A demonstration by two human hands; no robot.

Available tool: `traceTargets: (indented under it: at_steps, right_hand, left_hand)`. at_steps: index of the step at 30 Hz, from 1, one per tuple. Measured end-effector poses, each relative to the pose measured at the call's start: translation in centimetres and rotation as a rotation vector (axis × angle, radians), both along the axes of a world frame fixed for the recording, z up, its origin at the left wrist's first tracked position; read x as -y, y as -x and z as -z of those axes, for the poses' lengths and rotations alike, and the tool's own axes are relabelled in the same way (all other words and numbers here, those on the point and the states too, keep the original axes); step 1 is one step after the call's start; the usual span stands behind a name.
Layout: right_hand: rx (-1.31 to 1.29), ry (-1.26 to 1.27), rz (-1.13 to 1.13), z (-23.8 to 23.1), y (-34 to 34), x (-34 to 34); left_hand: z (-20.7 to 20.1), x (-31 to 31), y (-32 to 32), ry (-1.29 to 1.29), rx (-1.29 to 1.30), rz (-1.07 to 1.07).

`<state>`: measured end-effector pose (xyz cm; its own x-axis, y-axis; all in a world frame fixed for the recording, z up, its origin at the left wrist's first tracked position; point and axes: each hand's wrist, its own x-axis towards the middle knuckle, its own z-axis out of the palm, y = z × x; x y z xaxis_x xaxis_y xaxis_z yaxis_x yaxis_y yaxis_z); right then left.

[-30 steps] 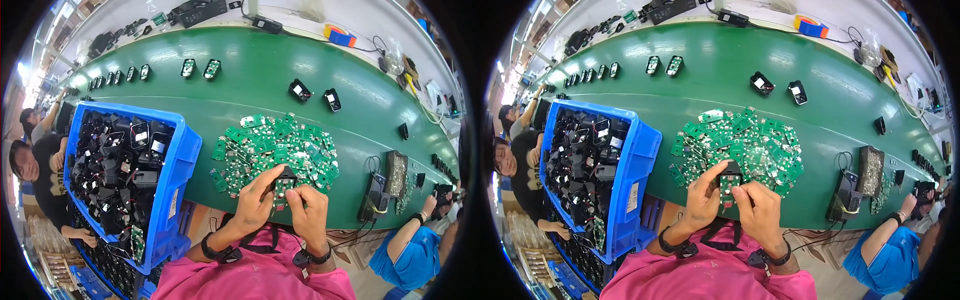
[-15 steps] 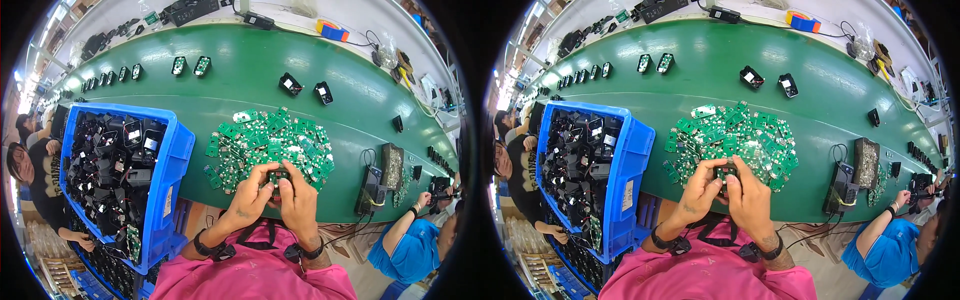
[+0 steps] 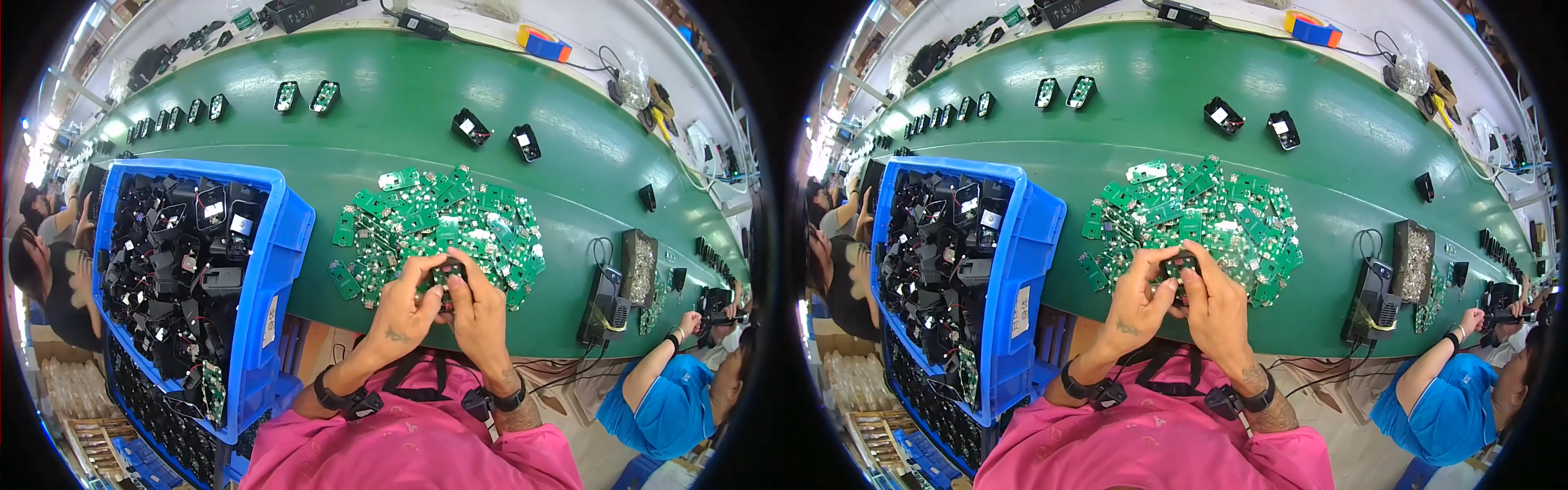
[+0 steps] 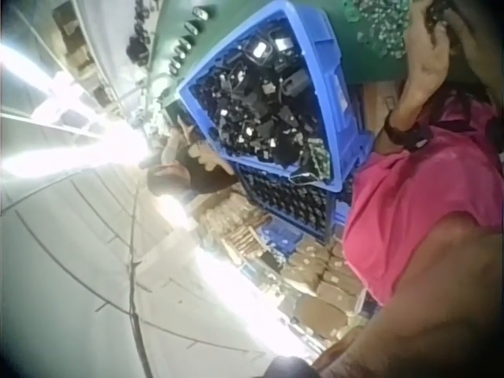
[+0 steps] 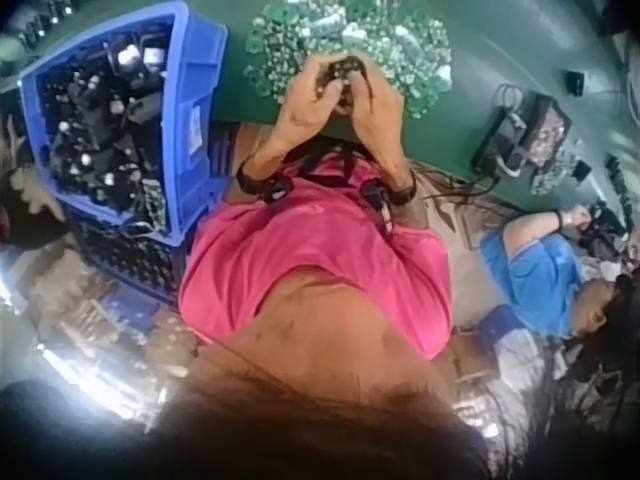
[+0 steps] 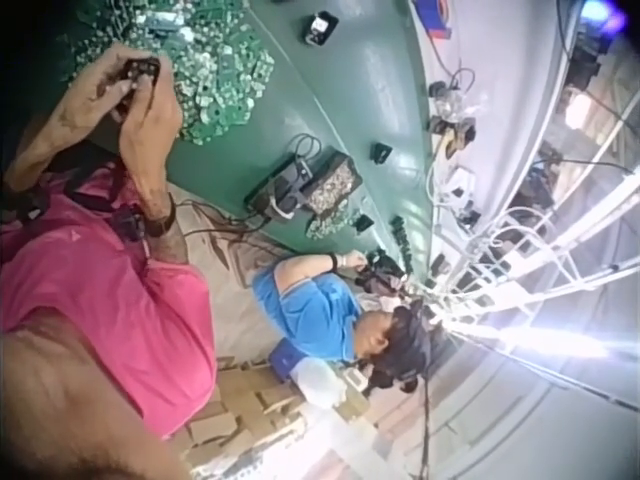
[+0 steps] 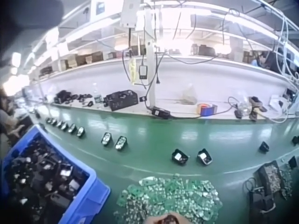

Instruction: The person gathers circuit boards from a blue bin and places them on a table. They then pick up a black plastic housing, fit a circuit board into it, and place the assembled unit on the table, repeating the process.

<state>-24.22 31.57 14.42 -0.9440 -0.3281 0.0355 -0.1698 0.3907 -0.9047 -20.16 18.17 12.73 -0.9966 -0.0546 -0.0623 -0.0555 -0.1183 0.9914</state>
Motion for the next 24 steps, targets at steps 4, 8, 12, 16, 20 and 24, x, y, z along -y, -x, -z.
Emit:
traceTargets:
  at_steps: [4,8,12,16,20,24]
  right_hand:
    - [0.025,0.042,-0.068,0.6,1.2,0.4]
    - [0.134,-0.007,-0.110,0.0,2.1,1.1]
    - [0.398,0.259,-0.175,-2.1,2.3,-0.2]
    - [0.365,0.189,-0.135,-2.5,1.4,-1.4]
    - [0.362,0.126,-0.169,-1.6,1.6,-1.3]
    - [-0.102,-0.090,-0.251,-4.7,3.5,0.4]
  left_hand:
    - [-0.2,0.7,0.3,0.097,0.017,-0.067]
    - [0.2,1.8,1.2,-0.079,0.107,-0.098]
    - [2.2,5.5,2.4,-1.024,0.430,-0.075]
    - [2.0,6.5,2.8,-1.372,0.452,0.082]
    - [1.1,6.4,2.7,-1.315,0.463,0.022]
    - [-0.6,5.7,2.1,-0.509,0.280,-0.085]
